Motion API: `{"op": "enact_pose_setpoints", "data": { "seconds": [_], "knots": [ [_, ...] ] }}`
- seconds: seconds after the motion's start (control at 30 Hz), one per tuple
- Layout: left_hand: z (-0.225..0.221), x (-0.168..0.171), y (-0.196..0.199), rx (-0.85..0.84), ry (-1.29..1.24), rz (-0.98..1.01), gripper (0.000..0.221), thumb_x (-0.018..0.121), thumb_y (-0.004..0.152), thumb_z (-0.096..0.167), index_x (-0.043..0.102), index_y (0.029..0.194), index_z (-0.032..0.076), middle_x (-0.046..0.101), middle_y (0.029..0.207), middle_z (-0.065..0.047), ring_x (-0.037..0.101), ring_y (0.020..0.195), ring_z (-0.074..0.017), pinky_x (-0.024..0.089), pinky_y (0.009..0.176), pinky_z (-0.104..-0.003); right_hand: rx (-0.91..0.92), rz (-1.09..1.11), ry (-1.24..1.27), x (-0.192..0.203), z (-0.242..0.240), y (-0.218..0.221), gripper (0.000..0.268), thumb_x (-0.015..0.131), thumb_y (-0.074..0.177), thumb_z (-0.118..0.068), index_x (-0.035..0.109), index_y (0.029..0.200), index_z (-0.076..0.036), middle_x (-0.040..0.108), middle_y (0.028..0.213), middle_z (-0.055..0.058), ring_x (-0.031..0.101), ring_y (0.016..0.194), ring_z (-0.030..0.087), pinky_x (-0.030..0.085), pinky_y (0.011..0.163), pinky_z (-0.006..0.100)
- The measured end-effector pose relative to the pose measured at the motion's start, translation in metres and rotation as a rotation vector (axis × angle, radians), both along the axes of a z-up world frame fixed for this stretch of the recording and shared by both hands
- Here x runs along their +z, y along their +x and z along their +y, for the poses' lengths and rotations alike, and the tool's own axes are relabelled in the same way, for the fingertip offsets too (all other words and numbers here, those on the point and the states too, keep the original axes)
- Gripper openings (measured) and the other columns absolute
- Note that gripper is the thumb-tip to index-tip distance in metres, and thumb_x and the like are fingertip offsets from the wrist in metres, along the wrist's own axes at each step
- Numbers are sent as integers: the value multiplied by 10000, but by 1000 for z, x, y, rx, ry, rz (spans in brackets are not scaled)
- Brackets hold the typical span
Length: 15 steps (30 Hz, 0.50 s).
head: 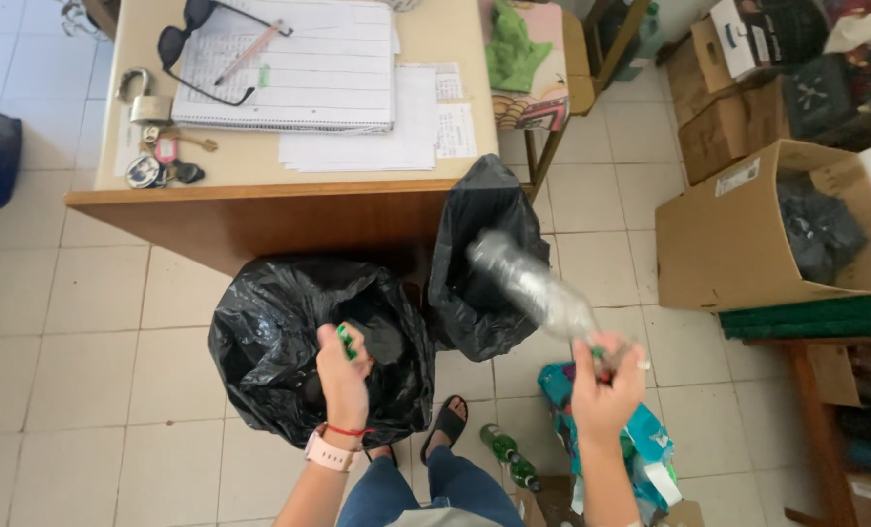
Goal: The person repeatedly picks plastic bottles from a black trash bag, uses scissors to cut off the paper labels, and places the bottles and labels into a separate bag. The process is repeated for multiple bottles of different brands.
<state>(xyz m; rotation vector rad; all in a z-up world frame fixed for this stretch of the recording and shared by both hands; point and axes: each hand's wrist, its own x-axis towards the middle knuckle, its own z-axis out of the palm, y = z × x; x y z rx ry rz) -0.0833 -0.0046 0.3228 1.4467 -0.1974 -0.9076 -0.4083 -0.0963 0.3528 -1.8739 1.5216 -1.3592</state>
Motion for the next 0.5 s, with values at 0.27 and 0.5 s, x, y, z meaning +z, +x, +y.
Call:
{"op": "enact_pose_setpoints", "data": {
  "seconds": [0.27, 0.5],
  "knots": [
    [24, -36, -5, -183, 24, -195, 163, 515, 925, 171, 676, 903, 177, 461, 734, 72, 349, 641, -58, 264, 578, -294, 108, 548, 457, -73, -102, 101, 540, 764, 927, -555, 718, 1389, -280, 675, 1357, 52, 714, 1112, 340, 567, 892, 570],
    [18, -74, -60, -489, 64, -257, 143, 747, 945, 26, 837, 943, 138, 892, 1048, -20, 795, 984, -137, 584, 945, -284, 245, 100, 785, -75, 5, 78, 477, 800, 908, -518, 842, 1296, -245, 807, 897, -24, 656, 809, 88, 536, 798, 311]
  ]
}}
